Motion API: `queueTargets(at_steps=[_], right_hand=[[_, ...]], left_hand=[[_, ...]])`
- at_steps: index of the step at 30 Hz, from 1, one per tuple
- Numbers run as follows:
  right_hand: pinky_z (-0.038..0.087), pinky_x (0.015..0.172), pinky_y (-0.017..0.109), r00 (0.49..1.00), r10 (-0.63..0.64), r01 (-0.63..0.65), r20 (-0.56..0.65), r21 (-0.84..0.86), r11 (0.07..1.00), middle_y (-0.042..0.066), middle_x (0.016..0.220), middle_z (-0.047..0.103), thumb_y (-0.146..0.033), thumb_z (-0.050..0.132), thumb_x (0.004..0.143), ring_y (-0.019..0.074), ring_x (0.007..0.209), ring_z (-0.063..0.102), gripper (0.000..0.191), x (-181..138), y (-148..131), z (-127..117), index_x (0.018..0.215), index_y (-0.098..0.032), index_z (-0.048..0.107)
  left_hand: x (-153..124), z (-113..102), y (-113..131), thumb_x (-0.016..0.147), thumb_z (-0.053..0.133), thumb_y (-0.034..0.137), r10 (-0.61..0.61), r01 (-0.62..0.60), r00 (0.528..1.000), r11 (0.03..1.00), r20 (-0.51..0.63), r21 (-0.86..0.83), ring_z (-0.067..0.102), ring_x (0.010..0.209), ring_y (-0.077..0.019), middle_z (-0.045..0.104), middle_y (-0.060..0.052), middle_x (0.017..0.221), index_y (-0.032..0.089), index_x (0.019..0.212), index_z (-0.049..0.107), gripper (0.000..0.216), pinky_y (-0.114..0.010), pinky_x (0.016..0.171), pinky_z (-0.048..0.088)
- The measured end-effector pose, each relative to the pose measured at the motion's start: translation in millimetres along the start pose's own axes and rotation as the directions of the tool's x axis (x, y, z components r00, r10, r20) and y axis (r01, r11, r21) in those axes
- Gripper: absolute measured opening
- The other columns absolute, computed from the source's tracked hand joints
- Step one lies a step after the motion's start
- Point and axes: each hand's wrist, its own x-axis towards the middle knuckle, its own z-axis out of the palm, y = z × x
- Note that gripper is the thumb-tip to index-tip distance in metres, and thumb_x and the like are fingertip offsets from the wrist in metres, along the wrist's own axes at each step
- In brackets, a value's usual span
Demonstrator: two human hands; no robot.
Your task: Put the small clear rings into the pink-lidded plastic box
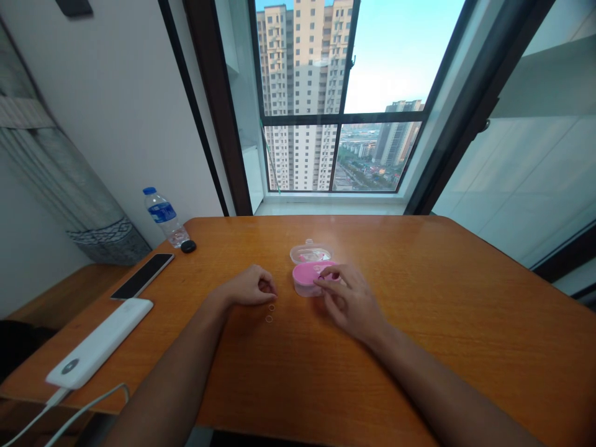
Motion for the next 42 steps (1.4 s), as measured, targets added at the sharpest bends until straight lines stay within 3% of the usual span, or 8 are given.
queueTargets(at_steps=[3, 6, 9, 13, 18, 28, 35, 42], right_hand=[[0.045, 0.084, 0.039, 0.975, -0.151, 0.142, 0.161, 0.066, 0.988, 0.009, 0.108, 0.061, -0.015, 0.053, 0.085, 0.0229, 0.096, 0.054, 0.032, -1.5, -13.2, 5.4, 0.112, -0.023, 0.068], [0.043, 0.088, 0.041, 0.908, -0.258, 0.23, 0.331, 0.12, 0.966, 0.009, 0.114, 0.062, -0.02, 0.053, 0.088, 0.0242, 0.101, 0.054, 0.031, -2.9, -24.9, 12.7, 0.116, -0.023, 0.066], [0.038, 0.098, 0.044, 0.832, -0.313, 0.252, 0.458, 0.192, 0.949, 0.009, 0.129, 0.059, -0.03, 0.053, 0.091, 0.0262, 0.112, 0.051, 0.041, -4.6, -34.3, 18.3, 0.131, -0.024, 0.057], [0.032, 0.104, 0.046, 0.787, -0.306, 0.201, 0.536, 0.247, 0.948, 0.006, 0.148, 0.046, -0.045, 0.053, 0.092, 0.0279, 0.125, 0.042, 0.06, -7.0, -42.2, 23.4, 0.147, -0.026, 0.038], [0.028, 0.106, 0.048, 0.775, -0.248, 0.14, 0.58, 0.225, 0.964, 0.007, 0.149, 0.045, -0.051, 0.052, 0.091, 0.0305, 0.128, 0.038, 0.066, -6.5, -44.1, 26.0, 0.149, -0.024, 0.035], [0.032, 0.099, 0.042, 0.771, -0.292, 0.177, 0.566, 0.25, 0.952, 0.007, 0.13, 0.06, -0.042, 0.049, 0.095, 0.0263, 0.115, 0.046, 0.05, -2.3, -44.5, 24.4, 0.141, -0.023, 0.046], [0.032, 0.1, 0.043, 0.782, -0.286, 0.189, 0.553, 0.227, 0.955, 0.01, 0.131, 0.058, -0.046, 0.051, 0.094, 0.0271, 0.115, 0.046, 0.057, -3.9, -45.0, 27.5, 0.145, -0.022, 0.041], [0.035, 0.099, 0.044, 0.796, -0.269, 0.202, 0.542, 0.181, 0.962, 0.011, 0.128, 0.058, -0.049, 0.054, 0.091, 0.0274, 0.114, 0.048, 0.055, -3.5, -47.3, 29.4, 0.136, -0.018, 0.05]], left_hand=[[-0.9, -0.2, 2.0, 0.067, 0.071, 0.035, -0.044, 0.043, 0.999, 0.999, 0.024, 0.012, 0.047, 0.053, -0.0099, 0.056, 0.001, 0.058, 0.012, 0.082, 0.076, 0.028, -0.02, 0.047, 0.032], [-1.4, -1.8, 4.1, 0.066, 0.072, 0.035, -0.058, 0.057, 0.997, 0.998, 0.052, 0.033, 0.047, 0.054, -0.0103, 0.058, 0.0, 0.058, 0.013, 0.079, 0.077, 0.026, -0.02, 0.047, 0.032], [-2.4, -4.5, 5.7, 0.067, 0.069, 0.034, -0.052, 0.048, 0.995, 0.997, 0.08, 0.052, 0.046, 0.054, -0.0103, 0.06, 0.0, 0.058, 0.014, 0.077, 0.078, 0.024, -0.02, 0.047, 0.031], [-3.2, -5.3, 7.9, 0.065, 0.069, 0.031, -0.066, 0.061, 0.993, 0.997, 0.096, 0.05, 0.047, 0.053, -0.0105, 0.063, -0.001, 0.058, 0.013, 0.077, 0.078, 0.023, -0.02, 0.047, 0.031], [-2.5, -1.8, 11.5, 0.064, 0.068, 0.031, -0.087, 0.083, 0.994, 0.994, 0.063, 0.066, 0.049, 0.053, -0.0107, 0.064, -0.002, 0.059, 0.013, 0.073, 0.076, 0.022, -0.02, 0.047, 0.032], [-0.2, 3.2, 9.9, 0.063, 0.067, 0.029, -0.072, 0.07, 0.997, 0.996, 0.038, 0.055, 0.047, 0.051, -0.0102, 0.06, 0.0, 0.056, 0.012, 0.072, 0.075, 0.021, -0.02, 0.046, 0.032], [0.7, 3.4, 10.4, 0.063, 0.067, 0.03, -0.101, 0.099, 0.993, 0.995, 0.057, 0.033, 0.046, 0.05, -0.0095, 0.059, 0.0, 0.055, 0.011, 0.073, 0.075, 0.023, -0.02, 0.046, 0.031], [-0.4, 2.6, 10.0, 0.064, 0.067, 0.029, -0.068, 0.066, 0.997, 0.997, 0.047, 0.049, 0.046, 0.051, -0.0095, 0.058, 0.0, 0.055, 0.011, 0.072, 0.074, 0.021, -0.02, 0.046, 0.031]])
